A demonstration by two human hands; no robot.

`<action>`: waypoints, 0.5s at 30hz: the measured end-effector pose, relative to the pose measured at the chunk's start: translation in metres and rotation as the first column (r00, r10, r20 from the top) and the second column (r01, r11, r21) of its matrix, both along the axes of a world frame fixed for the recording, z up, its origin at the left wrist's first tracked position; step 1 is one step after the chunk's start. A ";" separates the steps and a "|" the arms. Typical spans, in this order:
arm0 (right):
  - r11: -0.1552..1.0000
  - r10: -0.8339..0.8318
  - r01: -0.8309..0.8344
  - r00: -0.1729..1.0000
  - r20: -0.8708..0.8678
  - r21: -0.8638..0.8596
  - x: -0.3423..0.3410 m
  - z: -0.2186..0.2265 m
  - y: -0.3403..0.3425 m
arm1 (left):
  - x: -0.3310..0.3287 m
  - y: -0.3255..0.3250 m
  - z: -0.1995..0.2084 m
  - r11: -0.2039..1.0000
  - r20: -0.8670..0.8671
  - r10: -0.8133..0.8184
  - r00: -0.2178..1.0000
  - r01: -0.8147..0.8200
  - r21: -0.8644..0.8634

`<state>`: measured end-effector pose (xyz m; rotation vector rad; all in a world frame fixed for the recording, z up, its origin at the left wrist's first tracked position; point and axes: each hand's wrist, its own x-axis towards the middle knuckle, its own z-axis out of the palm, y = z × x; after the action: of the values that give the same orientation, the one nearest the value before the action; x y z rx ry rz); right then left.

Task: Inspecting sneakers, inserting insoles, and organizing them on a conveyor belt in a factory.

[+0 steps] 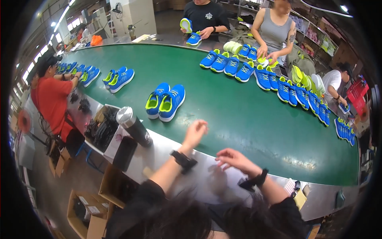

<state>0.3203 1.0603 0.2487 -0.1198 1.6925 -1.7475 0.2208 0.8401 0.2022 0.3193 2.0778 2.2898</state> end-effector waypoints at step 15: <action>0.854 -0.512 0.505 0.858 -0.034 -0.122 -0.430 -0.053 -0.065 | 0.001 0.087 -0.030 0.921 -0.223 -0.178 0.959 0.082 -0.381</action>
<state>-0.1095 0.9956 0.1959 0.2527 1.7837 -2.2455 0.2218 0.9269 0.1718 0.7392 2.4597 1.8115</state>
